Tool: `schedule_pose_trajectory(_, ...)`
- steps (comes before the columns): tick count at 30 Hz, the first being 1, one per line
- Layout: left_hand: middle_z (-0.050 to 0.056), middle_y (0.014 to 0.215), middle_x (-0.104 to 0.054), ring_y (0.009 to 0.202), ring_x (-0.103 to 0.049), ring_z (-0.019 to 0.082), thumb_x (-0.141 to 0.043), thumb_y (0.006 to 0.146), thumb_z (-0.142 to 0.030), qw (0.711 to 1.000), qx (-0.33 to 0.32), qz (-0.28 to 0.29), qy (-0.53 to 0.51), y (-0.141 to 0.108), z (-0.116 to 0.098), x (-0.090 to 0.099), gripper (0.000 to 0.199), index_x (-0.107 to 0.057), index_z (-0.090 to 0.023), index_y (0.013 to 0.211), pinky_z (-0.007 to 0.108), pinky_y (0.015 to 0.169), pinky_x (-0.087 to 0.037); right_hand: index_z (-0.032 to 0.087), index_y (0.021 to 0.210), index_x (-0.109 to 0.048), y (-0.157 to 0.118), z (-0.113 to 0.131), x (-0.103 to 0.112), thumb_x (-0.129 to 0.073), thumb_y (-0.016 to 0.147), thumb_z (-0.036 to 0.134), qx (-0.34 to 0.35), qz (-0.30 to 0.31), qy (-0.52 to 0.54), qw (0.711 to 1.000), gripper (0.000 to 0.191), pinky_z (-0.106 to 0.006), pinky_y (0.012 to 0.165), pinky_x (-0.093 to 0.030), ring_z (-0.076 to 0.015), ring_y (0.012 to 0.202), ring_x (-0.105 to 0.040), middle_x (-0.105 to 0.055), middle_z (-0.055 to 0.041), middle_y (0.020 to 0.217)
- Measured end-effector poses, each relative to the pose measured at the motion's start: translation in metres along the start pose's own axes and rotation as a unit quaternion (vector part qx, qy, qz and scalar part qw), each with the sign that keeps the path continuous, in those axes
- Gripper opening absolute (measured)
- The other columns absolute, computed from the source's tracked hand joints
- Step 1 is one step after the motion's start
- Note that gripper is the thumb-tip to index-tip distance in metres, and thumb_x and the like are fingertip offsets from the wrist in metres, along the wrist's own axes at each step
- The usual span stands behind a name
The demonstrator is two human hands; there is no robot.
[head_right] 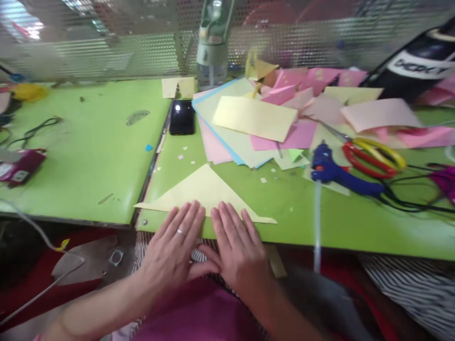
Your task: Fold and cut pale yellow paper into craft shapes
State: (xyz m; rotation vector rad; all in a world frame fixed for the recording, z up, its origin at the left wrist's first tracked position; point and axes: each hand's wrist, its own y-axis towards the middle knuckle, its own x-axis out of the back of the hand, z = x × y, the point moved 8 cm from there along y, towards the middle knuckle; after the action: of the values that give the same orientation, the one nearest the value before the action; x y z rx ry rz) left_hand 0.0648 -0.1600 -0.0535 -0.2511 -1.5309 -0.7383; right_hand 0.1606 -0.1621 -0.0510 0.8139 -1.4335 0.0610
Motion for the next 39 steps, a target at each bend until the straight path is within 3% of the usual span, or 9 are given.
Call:
schedule_pose_trajectory(8, 0.018, 0.148, -0.046, 0.137, -0.044, 0.029, -0.034, 0.088, -0.074, 1.000, -0.007, -0.021, -0.010, -0.007, 0.014, 0.005, 0.093, -0.040, 0.000, 0.144, 0.041, 0.119, -0.029, 0.002, 0.151, -0.027, -0.036, -0.032, 0.017, -0.060, 0.090, 0.046, -0.068, 0.014, -0.053, 0.996, 0.082, -0.049, 0.113, -0.036, -0.0322, 0.131, -0.050, -0.056, -0.0230, 0.138)
schedule_pose_trajectory(15, 0.020, 0.150, -0.042, 0.138, -0.042, 0.034, -0.045, 0.088, -0.070, 0.998, 0.053, -0.013, 0.036, -0.043, 0.069, 0.012, 0.094, -0.026, -0.004, 0.152, 0.050, 0.120, -0.024, 0.004, 0.151, -0.028, -0.037, -0.034, 0.018, -0.061, 0.089, 0.047, -0.068, 0.005, -0.054, 0.996, 0.083, -0.057, 0.111, -0.035, -0.0346, 0.126, -0.055, -0.059, -0.0234, 0.134)
schedule_pose_trajectory(19, 0.019, 0.149, -0.044, 0.138, -0.041, 0.035, -0.050, 0.089, -0.066, 0.996, 0.082, -0.032, 0.033, -0.058, 0.089, 0.017, 0.090, -0.027, -0.008, 0.153, 0.053, 0.119, -0.023, 0.009, 0.153, -0.025, -0.037, -0.045, 0.023, -0.051, 0.095, 0.045, -0.080, 0.007, 0.019, 0.997, 0.073, -0.055, 0.106, -0.041, -0.0326, 0.128, -0.054, -0.059, -0.0209, 0.136)
schedule_pose_trajectory(23, 0.020, 0.148, -0.045, 0.141, -0.036, 0.036, -0.057, 0.090, -0.055, 0.994, 0.061, -0.088, 0.025, -0.051, 0.079, 0.027, 0.083, -0.029, -0.007, 0.151, 0.054, 0.118, -0.025, 0.012, 0.147, -0.038, -0.038, -0.062, 0.041, -0.054, 0.094, 0.036, -0.128, -0.046, 0.039, 0.990, 0.061, -0.045, 0.100, -0.048, -0.0296, 0.122, -0.058, -0.062, -0.0189, 0.131)
schedule_pose_trajectory(26, 0.016, 0.144, -0.052, 0.137, -0.044, 0.032, -0.060, 0.092, -0.044, 0.993, 0.014, -0.114, -0.003, -0.037, 0.059, 0.030, 0.071, -0.035, -0.009, 0.149, 0.050, 0.117, -0.029, 0.011, 0.140, -0.046, -0.034, -0.064, 0.044, -0.059, 0.092, 0.031, -0.136, -0.058, 0.006, 0.989, 0.053, -0.042, 0.095, -0.049, -0.0283, 0.113, -0.063, -0.067, -0.0183, 0.123)
schedule_pose_trajectory(33, 0.012, 0.141, -0.056, 0.130, -0.052, 0.031, -0.051, 0.096, -0.046, 0.996, -0.004, -0.078, -0.032, -0.019, 0.047, 0.015, 0.059, -0.044, -0.011, 0.143, 0.051, 0.116, -0.031, 0.011, 0.125, -0.057, -0.026, -0.062, 0.027, -0.051, 0.096, 0.037, -0.102, 0.002, -0.007, 0.995, 0.040, -0.043, 0.091, -0.045, -0.0288, 0.110, -0.061, -0.069, -0.0156, 0.117)
schedule_pose_trajectory(39, 0.010, 0.137, -0.060, 0.128, -0.054, 0.026, -0.054, 0.096, -0.043, 0.995, -0.010, -0.093, -0.035, -0.027, 0.047, 0.017, 0.051, -0.053, -0.011, 0.136, 0.044, 0.117, -0.030, 0.013, 0.116, -0.065, -0.015, -0.054, 0.035, -0.064, 0.088, 0.044, -0.039, -0.034, -0.036, 0.998, 0.042, -0.046, 0.092, -0.043, -0.0287, 0.098, -0.062, -0.072, -0.0144, 0.106)
